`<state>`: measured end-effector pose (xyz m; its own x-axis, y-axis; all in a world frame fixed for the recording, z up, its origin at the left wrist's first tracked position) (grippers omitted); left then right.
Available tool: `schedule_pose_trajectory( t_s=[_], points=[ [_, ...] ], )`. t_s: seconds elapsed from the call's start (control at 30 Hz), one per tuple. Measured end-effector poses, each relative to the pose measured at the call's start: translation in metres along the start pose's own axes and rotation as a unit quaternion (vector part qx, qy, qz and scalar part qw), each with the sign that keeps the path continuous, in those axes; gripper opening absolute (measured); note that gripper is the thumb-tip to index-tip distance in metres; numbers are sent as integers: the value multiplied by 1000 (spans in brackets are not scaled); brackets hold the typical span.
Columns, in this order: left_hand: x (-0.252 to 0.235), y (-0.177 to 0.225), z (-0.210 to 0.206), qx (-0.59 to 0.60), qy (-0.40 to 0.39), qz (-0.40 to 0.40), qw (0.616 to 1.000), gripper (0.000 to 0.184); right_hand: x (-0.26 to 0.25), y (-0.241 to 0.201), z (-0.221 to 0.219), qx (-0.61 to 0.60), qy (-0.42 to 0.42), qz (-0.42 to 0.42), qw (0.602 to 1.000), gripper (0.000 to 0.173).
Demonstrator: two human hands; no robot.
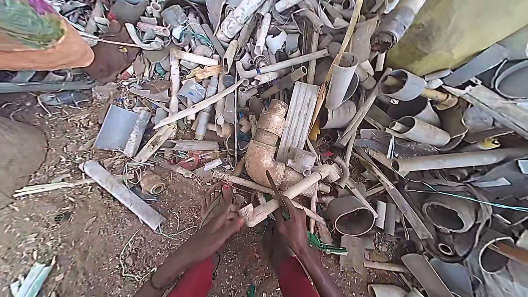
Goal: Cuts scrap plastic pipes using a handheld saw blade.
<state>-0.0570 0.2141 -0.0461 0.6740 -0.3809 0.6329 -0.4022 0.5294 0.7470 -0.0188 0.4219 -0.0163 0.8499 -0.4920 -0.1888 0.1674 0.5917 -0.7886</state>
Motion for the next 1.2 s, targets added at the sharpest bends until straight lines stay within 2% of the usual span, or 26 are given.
schedule_pose_trajectory(
  t_s=[0.07, 0.13, 0.2, 0.3, 0.37, 0.5, 0.57, 0.67, 0.73, 0.8, 0.87, 0.93, 0.97, 1.07, 1.13, 1.2],
  points=[
    [-7, 1, -8, -44, 24, -26, 998, 80, 3, 3, 3, -2, -11, 1, 1000, 35],
    [-8, 16, -8, -135, 50, -104, 984, 91, 5, -2, 4, 3, -28, 34, 999, 34],
    [-2, 38, -13, -226, 45, -186, 955, 81, 10, -16, 3, -3, -47, 101, 994, 32],
    [-3, 47, -29, -273, -32, -150, 950, 55, 20, -39, 0, 2, -62, 146, 987, 36],
    [-6, 48, -25, -189, -24, -160, 969, 43, 16, -41, 6, -29, -24, 108, 993, 39],
    [6, 34, 5, -70, 125, -226, 964, 52, -5, -16, 39, -77, 118, -52, 989, 35],
    [10, 26, 24, -60, 206, -218, 952, 60, -11, 8, 55, -124, 160, -143, 969, 30],
    [11, 33, 55, -48, 299, -160, 939, 58, -12, 51, 77, -121, 194, -229, 946, 17],
    [2, 41, 74, -62, 321, -112, 938, 60, -10, 73, 98, -83, 214, -250, 941, 14],
    [-16, 46, 93, -106, 332, -78, 934, 74, -8, 85, 125, -9, 242, -237, 941, 17],
    [-35, 46, 104, -129, 327, -70, 934, 85, -4, 92, 150, 99, 258, -199, 940, 27],
    [-47, 46, 110, -117, 339, -97, 928, 80, 4, 102, 165, 165, 261, -198, 930, 40],
    [-46, 45, 111, -108, 354, -113, 922, 79, 9, 108, 169, 181, 255, -227, 922, 50],
    [-28, 37, 103, -94, 378, -146, 910, 67, 25, 133, 168, 180, 218, -330, 901, 72],
    [-18, 20, 92, -97, 364, -142, 915, 63, 28, 141, 162, 134, 215, -361, 897, 72],
    [-9, -2, 81, -90, 338, -131, 928, 57, 23, 136, 159, 93, 243, -346, 902, 64]
  ],
)
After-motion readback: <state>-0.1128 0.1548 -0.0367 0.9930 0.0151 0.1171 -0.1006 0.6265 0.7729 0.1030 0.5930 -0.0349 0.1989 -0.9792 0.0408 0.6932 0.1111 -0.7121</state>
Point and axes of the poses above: each hand's wrist, its own x-axis away from the middle knuckle, its own z-axis out of the back of the hand, y = z × x, the point moved 10 cm from there along -x, towards the middle knuckle, and after that the axes turned 13 degrees about y, right-handed, at the moved point
